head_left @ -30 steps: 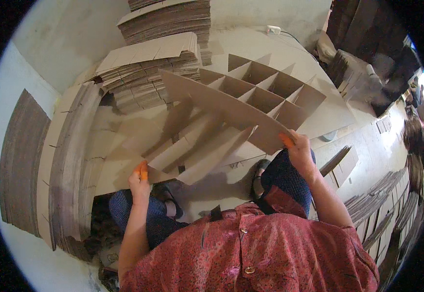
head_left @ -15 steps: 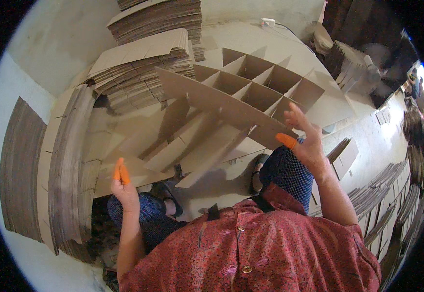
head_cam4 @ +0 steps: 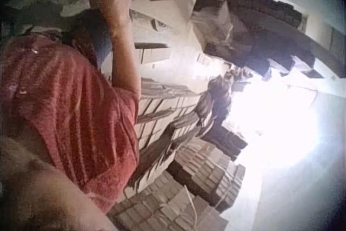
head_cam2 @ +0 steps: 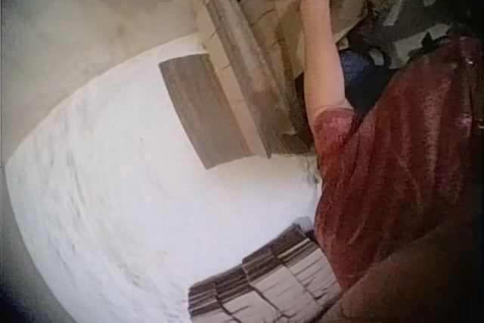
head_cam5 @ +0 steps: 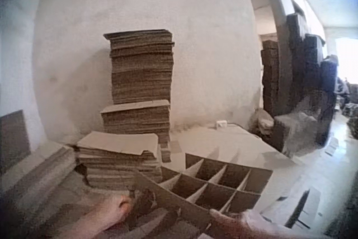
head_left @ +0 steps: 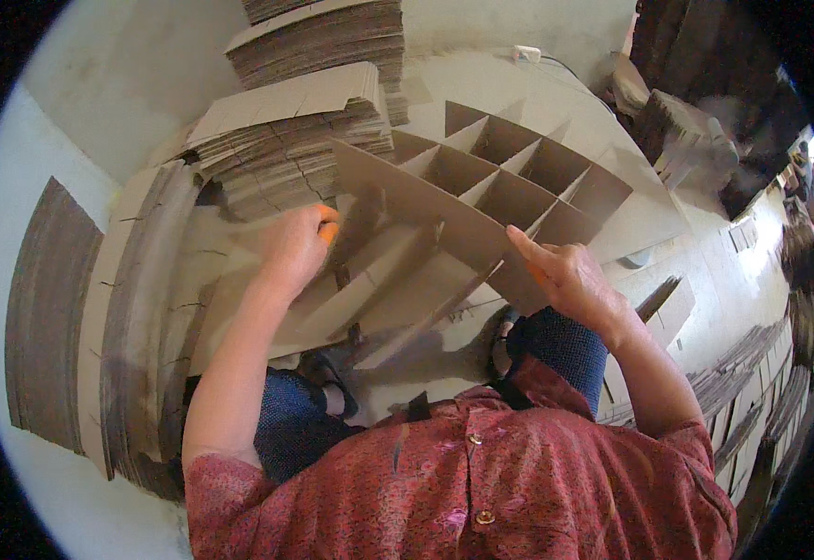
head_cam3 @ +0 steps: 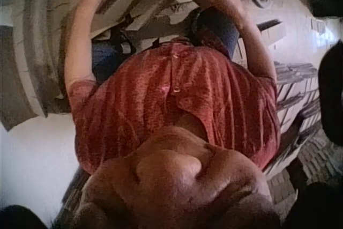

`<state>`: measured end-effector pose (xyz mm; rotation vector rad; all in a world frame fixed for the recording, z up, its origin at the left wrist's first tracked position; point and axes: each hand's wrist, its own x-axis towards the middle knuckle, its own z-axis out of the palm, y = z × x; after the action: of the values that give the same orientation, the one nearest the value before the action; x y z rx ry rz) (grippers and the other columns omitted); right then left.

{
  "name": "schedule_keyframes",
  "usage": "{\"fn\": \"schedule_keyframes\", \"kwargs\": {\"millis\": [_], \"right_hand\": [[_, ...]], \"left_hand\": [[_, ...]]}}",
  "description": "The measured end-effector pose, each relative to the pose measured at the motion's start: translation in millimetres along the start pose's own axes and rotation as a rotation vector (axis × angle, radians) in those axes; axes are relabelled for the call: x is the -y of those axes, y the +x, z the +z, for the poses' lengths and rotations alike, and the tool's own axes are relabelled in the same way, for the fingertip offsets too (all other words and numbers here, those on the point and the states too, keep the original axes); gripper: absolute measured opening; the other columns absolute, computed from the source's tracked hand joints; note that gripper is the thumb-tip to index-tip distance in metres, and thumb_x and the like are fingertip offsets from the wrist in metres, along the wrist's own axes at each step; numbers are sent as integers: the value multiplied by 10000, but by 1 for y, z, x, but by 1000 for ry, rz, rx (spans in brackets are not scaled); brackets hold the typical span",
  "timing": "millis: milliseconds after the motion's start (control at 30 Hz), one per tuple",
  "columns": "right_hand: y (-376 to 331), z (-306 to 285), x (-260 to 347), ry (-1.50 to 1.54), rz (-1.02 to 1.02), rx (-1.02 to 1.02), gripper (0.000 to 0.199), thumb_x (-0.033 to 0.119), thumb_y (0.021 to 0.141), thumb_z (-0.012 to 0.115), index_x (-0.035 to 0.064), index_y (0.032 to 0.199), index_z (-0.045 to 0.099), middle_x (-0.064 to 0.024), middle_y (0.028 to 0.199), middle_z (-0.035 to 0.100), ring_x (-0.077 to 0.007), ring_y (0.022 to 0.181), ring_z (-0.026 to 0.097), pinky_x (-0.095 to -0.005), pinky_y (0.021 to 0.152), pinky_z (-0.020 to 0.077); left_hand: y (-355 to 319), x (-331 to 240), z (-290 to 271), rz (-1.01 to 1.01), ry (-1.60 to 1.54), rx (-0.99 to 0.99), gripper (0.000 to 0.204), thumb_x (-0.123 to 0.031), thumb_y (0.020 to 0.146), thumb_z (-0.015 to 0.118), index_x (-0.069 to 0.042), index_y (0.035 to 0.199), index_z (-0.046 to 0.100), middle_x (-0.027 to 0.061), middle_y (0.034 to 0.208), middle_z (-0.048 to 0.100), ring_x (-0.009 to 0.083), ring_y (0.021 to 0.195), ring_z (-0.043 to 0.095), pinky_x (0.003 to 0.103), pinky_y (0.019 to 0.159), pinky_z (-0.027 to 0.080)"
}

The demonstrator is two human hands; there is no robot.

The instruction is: The person sits on the floor and repeatedly folds pre-cut cardboard sheets into multi-compartment dividers. They pick up a flat sheet, fold along scored lines to form upright partitions, and place the finished divider onto a growing stack. The process is repeated continuously with identical units.

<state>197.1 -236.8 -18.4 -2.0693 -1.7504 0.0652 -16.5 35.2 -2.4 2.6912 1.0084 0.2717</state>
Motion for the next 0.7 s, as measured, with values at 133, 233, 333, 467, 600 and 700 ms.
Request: {"fn": "schedule_keyframes", "kwargs": {"millis": [133, 233, 333, 467, 600, 700], "right_hand": [[5, 1, -2, -35, -38, -35, 590, -22, 728, 526, 89, 1301, 438, -186, 758, 589, -355, 633, 575, -424, 579, 462], [12, 12, 1, -141, -20, 91, 600, -13, 711, 529, 87, 1296, 443, -179, 726, 588, -351, 614, 572, -424, 560, 459], [9, 28, -15, -114, -85, -17, 579, 29, 715, 538, 87, 1284, 451, -159, 697, 596, -344, 603, 583, -424, 552, 472], [15, 24, -23, -154, -47, -60, 558, 48, 717, 542, 110, 1267, 471, -147, 706, 601, -337, 617, 596, -421, 554, 484], [26, 29, -31, -149, 23, -75, 524, 16, 729, 540, 124, 1240, 513, -167, 730, 600, -349, 633, 587, -425, 583, 474], [35, 31, -38, -161, 66, -111, 503, 30, 739, 552, 121, 1233, 520, -167, 725, 598, -346, 633, 587, -433, 593, 471]], "left_hand": [[11, 13, 18, 97, -19, 50, 259, -223, 817, 616, -47, 1006, 645, 162, 920, 651, 291, 859, 618, 366, 740, 475], [19, 32, 32, 112, -152, 152, 262, -224, 816, 622, -30, 991, 648, 172, 922, 647, 283, 844, 615, 356, 734, 471], [24, 29, 29, 117, -196, 106, 283, -231, 812, 634, -20, 1001, 643, 179, 933, 644, 290, 858, 606, 354, 753, 466], [46, 28, 9, 101, -146, -144, 363, -251, 810, 651, -3, 1071, 606, 169, 1062, 619, 272, 968, 590, 346, 847, 451], [105, 49, 4, 300, 123, -560, 422, -251, 801, 650, 19, 1114, 563, 209, 1141, 558, 333, 1025, 549, 385, 888, 441], [145, 58, 12, 330, 283, -664, 390, -225, 818, 629, -32, 1151, 567, 186, 1151, 567, 322, 1016, 562, 395, 869, 448]]}}
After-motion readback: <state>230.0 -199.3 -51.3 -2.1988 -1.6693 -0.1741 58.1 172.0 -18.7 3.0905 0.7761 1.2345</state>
